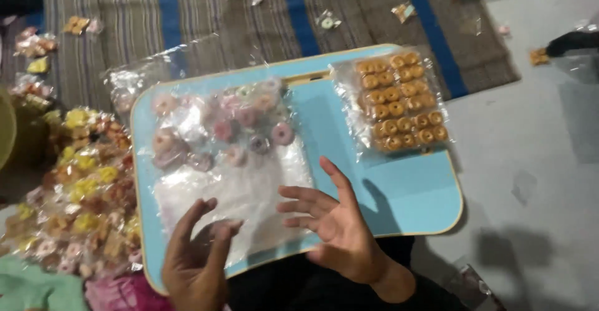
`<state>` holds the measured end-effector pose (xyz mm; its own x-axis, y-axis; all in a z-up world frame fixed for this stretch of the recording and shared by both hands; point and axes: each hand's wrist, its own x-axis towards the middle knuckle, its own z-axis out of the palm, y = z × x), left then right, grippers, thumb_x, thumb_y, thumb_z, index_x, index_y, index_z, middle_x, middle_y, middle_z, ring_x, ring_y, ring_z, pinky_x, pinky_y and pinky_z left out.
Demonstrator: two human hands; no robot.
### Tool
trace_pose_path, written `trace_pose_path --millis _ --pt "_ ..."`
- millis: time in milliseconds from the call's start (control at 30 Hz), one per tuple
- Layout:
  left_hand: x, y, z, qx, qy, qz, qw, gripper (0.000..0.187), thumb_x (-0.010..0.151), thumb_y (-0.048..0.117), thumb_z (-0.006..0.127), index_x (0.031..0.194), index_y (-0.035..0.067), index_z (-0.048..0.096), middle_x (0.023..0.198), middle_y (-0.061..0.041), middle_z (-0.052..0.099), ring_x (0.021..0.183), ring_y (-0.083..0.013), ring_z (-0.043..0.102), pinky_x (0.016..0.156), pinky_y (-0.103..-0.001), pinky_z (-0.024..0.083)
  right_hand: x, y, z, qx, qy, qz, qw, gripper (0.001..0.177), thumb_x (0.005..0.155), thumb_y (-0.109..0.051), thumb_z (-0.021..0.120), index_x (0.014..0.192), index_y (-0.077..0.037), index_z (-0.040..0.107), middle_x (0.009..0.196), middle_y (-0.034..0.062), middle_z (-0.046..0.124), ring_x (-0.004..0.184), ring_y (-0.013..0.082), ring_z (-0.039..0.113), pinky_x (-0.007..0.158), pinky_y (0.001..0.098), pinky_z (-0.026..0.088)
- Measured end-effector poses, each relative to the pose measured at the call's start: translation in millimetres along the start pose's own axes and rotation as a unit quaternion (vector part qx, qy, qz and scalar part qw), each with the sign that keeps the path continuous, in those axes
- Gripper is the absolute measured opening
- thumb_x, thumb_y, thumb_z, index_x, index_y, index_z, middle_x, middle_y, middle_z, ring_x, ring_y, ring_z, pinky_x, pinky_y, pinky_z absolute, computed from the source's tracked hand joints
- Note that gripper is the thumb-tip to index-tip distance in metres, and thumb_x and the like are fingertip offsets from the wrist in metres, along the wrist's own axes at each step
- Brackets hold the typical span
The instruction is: Packing small colorful donut-shaped charms into a plastic bag.
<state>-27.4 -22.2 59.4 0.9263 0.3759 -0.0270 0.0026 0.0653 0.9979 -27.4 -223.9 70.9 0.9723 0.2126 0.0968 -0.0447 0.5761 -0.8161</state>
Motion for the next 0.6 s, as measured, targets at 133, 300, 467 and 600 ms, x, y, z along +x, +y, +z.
trace_pose_path --millis 133,300,467,600 --pt "-27.3 -2.7 31.0 0.033 0.086 -0.015 0.996 0.036 0.085 -0.005 0.073 0.12 -0.002 0.066 0.108 -0.017 0.077 0.076 -0.024 0.079 0.073 -0.026 0.062 1.8 20.1 10.5 -0.049 0.072 0.027 0.996 0.092 0.093 -0.011 0.074 0.161 -0.009 0.013 0.131 0.0271 0.067 0.121 0.0333 0.069 0.105 0.0438 0.058" --pt "-38.2 -16.4 28.0 0.298 0.085 0.323 0.894 0.072 0.09 0.039 0.073 0.148 0.009 0.042 0.161 -0.03 0.024 0.157 -0.0469 0.029 0.133 -0.063 0.033 6.5 25.4 0.3 -0.104 0.167 0.055 0.979 0.054 0.088 -0.006 0.076 0.136 0.003 0.052 0.083 0.0128 0.078 0.078 0.0248 0.078 0.08 0.0371 0.067" --pt "-53.9 -1.0 12.9 0.512 -0.012 0.367 0.776 0.066 0.086 0.075 0.064 0.132 0.027 0.064 0.154 -0.02 0.043 0.154 -0.0447 0.02 0.126 -0.07 0.018 5.2 25.2 -8.6 -0.159 0.109 0.069 0.979 0.026 0.089 -0.008 0.077 0.112 0.001 0.067 0.088 0.0134 0.078 0.081 0.0219 0.079 0.078 0.0352 0.07" --pt "-49.4 18.4 19.6 0.511 -0.035 0.363 0.779 0.025 0.089 0.033 0.079 0.113 0.027 0.073 0.113 0.002 0.072 0.125 -0.0298 0.062 0.113 -0.062 0.037 5.5 29.0 -18.4 -0.161 0.038 0.068 0.984 0.029 0.09 -0.018 0.077 0.112 0.0 0.073 0.089 0.0141 0.08 0.084 0.0237 0.081 0.082 0.0365 0.07"
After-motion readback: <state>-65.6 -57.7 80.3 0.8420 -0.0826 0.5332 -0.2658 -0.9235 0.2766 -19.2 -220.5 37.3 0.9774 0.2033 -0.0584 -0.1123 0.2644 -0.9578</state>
